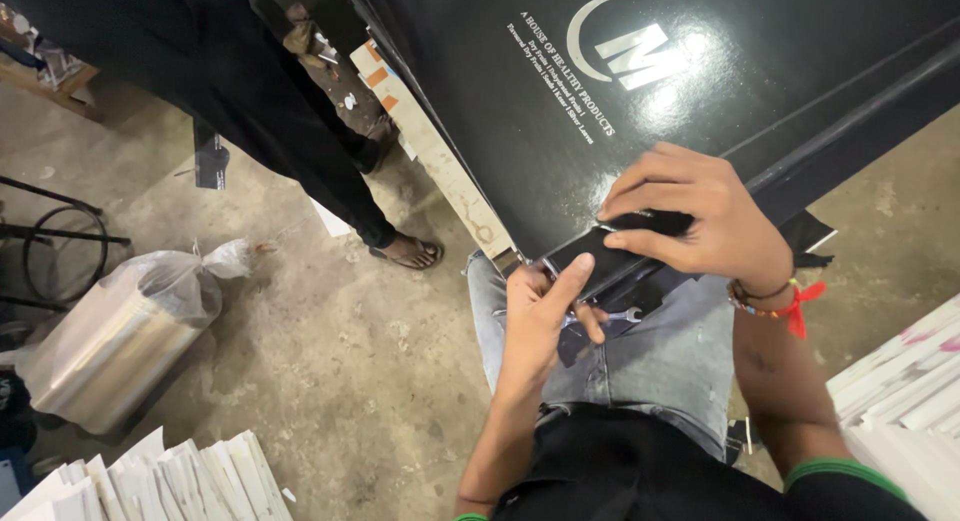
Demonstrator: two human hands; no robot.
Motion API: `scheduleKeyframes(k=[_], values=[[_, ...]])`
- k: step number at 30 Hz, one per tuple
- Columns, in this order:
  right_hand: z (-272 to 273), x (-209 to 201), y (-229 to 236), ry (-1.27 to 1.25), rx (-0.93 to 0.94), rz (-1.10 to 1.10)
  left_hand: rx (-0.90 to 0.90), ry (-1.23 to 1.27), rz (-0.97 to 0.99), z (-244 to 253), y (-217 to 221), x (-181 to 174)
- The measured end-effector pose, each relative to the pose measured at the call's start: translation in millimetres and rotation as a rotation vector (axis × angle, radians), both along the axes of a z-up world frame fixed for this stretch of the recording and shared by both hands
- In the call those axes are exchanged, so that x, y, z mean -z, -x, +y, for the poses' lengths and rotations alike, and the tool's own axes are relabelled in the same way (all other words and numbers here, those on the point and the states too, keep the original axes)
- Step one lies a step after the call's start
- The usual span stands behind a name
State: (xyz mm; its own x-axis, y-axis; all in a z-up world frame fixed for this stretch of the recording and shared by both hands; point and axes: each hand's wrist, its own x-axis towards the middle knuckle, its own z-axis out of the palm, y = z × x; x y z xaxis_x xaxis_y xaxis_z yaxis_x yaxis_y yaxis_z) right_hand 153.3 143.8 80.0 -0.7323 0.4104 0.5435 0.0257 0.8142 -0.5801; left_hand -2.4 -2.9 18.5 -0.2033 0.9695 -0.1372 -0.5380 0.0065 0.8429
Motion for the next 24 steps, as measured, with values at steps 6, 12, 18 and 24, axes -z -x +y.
scheduleKeyframes(k=[6,12,18,24], values=[[0.5,0.6,-10.3,0.020,-0.115,0.066,-0.112,0.067,0.080,4.8,-10.9,-9.3],[-0.4,7.0,-10.4,0.037,-0.063,0.050,-0.110,0.048,0.110,4.7,-9.3,-0.5],[0.1,9.7,-9.4,-0.007,-0.042,0.051,-0.097,-0.012,0.113,4.7,-6.5,2.3],[0.0,8.8,-10.4,0.007,-0.056,0.026,-0.062,0.014,0.120,3.7,-5.3,5.8]])
